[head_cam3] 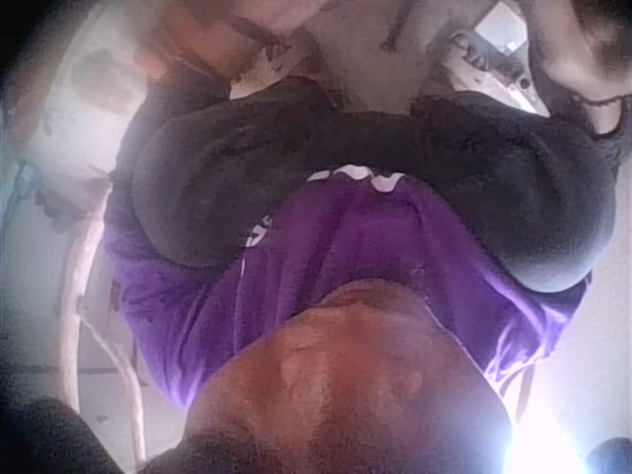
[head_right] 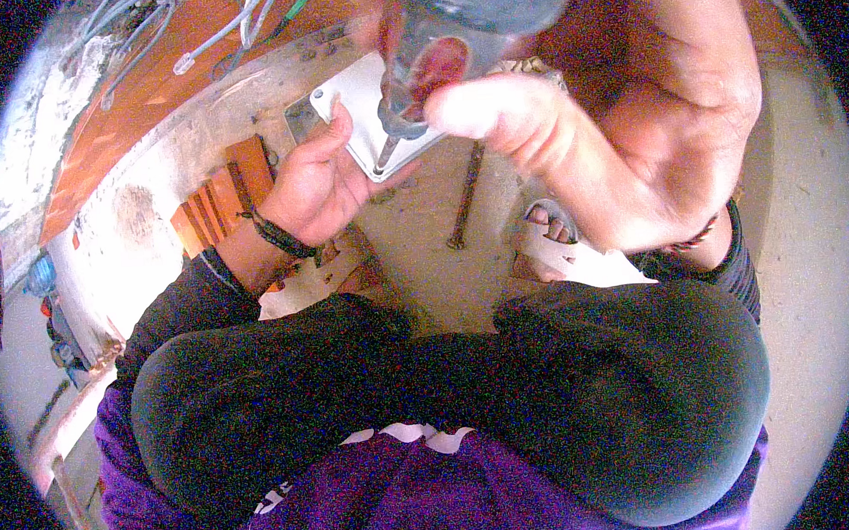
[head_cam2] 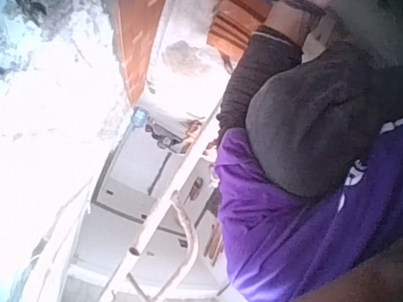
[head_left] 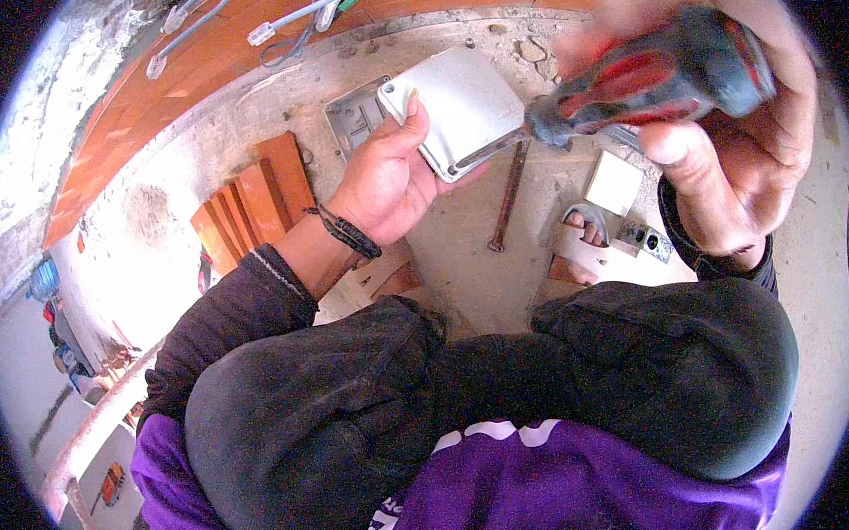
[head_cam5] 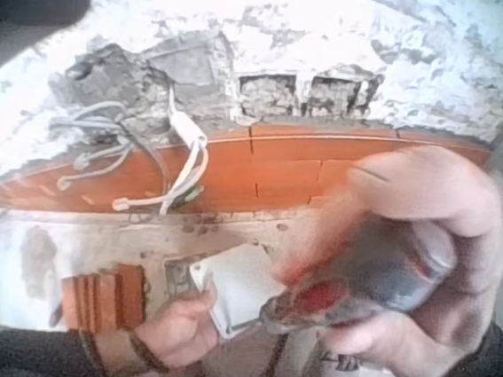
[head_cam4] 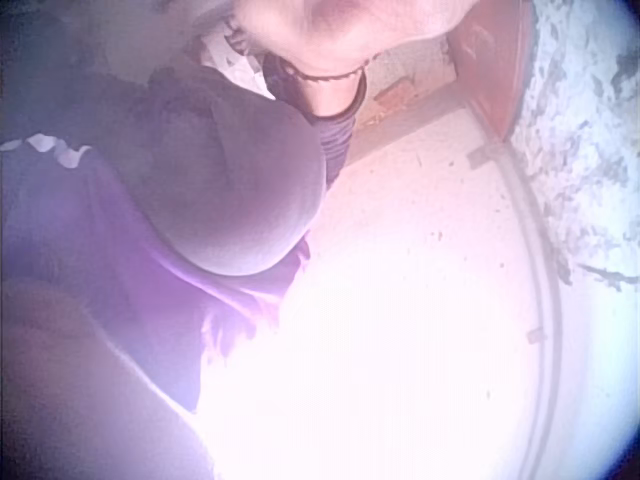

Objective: The person connects wires to a white electrical box using green connectors, then places the box into a wall cavity and secures it with screws. They also handle a white cover plate and use a screwdriver to fasten components.

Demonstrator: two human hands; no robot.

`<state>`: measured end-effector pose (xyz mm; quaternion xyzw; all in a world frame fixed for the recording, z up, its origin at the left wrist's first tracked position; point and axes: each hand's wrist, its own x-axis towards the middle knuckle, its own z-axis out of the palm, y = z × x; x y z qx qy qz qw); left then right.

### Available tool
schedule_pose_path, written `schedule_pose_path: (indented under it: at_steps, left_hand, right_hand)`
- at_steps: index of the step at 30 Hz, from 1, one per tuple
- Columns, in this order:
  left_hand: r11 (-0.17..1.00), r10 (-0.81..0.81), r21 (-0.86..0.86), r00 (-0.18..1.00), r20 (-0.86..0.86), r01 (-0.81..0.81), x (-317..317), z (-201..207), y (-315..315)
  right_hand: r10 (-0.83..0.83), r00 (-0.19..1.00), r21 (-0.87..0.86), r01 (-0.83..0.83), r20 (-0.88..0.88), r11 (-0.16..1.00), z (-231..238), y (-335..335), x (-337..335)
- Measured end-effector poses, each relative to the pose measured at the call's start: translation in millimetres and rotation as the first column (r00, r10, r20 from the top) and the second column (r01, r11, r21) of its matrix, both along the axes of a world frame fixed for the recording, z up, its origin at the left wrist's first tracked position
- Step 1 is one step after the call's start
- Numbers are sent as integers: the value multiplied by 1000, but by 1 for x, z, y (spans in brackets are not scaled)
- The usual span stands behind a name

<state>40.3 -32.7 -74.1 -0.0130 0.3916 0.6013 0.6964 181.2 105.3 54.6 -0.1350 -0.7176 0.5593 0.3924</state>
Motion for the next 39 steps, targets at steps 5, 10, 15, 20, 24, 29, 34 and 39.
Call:
schedule_pose_path:
  at_steps: [5,10,15,20,24,29,34,39]
  left_hand:
    - [998,-54,30,998,-26,55,5,1,6]
    - [998,-66,17,996,-57,67,6,0,14]
    - [994,107,34,942,-318,-102,-1,1,7]
    - [971,229,32,883,-410,-237,4,8,16]
    - [948,306,72,830,-466,-309,7,-6,16]
    - [924,370,113,780,-504,-365,5,-11,12]
    - [922,381,159,752,-538,-353,3,-9,16]
    - [916,397,213,687,-609,-340,5,-8,18]
  right_hand:
    - [332,910,509,-168,-250,844,-45,54,17]
    - [199,977,528,-208,76,823,-12,53,38]
    - [147,847,686,-504,511,524,27,58,38]
    - [-96,716,710,-648,691,275,33,49,39]
    - [-65,541,478,-674,839,564,22,35,46]
    - [462,281,-437,-151,841,887,-8,32,51]
    - [27,575,409,-613,818,676,-4,26,59]
    - [160,426,94,-517,890,851,-8,30,53]
